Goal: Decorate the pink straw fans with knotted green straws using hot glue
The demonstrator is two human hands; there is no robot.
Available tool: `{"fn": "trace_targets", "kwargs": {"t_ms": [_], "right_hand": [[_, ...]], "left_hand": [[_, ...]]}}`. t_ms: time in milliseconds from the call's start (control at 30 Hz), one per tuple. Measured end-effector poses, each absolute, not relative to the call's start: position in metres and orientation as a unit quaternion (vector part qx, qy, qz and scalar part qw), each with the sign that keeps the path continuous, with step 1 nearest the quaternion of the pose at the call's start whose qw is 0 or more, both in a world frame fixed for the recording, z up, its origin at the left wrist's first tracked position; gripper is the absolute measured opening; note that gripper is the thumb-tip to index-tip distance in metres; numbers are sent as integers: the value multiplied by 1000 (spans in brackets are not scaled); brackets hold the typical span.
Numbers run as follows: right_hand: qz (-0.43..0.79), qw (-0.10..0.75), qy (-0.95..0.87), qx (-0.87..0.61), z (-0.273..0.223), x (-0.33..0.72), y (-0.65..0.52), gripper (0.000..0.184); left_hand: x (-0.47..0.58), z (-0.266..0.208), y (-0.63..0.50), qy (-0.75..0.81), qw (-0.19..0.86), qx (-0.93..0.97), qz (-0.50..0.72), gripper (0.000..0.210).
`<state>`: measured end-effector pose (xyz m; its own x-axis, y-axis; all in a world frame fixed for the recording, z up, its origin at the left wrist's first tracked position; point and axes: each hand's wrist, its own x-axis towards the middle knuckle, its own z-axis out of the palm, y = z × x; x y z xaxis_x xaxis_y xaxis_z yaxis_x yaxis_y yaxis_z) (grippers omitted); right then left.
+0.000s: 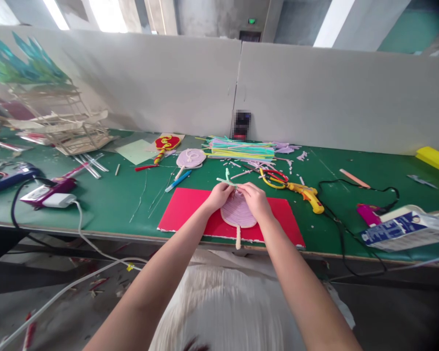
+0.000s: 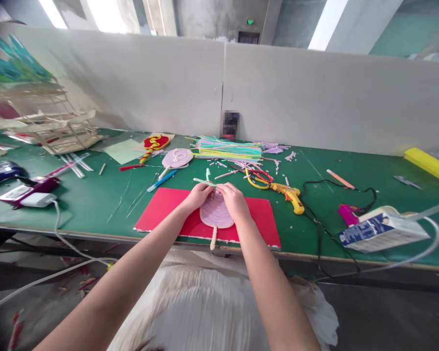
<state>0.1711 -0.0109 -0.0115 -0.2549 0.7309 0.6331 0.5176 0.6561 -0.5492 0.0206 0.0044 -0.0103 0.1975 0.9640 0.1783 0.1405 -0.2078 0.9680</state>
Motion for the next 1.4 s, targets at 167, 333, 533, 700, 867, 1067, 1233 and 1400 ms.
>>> {"fn": "trace_targets", "kwargs": {"t_ms": [167, 333, 533, 700, 867, 1067, 1233, 1400], "right_hand": [[122, 461, -784, -397, -10, 170, -12, 26], [128, 499, -760, -396, -10, 170, -12, 25], [138, 516, -749, -391, -10, 170, -12, 21], [122, 518, -757, -380, -10, 170, -11, 19], [115, 522, -757, -376, -12, 171, -10, 20], [144, 532, -742, -381, -8, 171, -12, 23], [156, 549, -731, -373, -3, 170, -16, 22], [203, 577, -690, -388, 1, 169, -16, 22]], "left_hand": [[21, -10, 4, 433, 446, 633, 462, 29], [21, -6, 0, 431, 440, 626, 478, 23], [22, -7, 0, 413, 445, 618, 499, 19], [22, -11, 4, 405, 483, 588, 507, 21], [25, -9, 6, 394, 519, 567, 504, 27], [23, -2, 4, 380, 570, 549, 478, 40], [19, 1, -2, 375, 567, 572, 459, 33], [18, -1, -2, 374, 556, 581, 462, 32]]}}
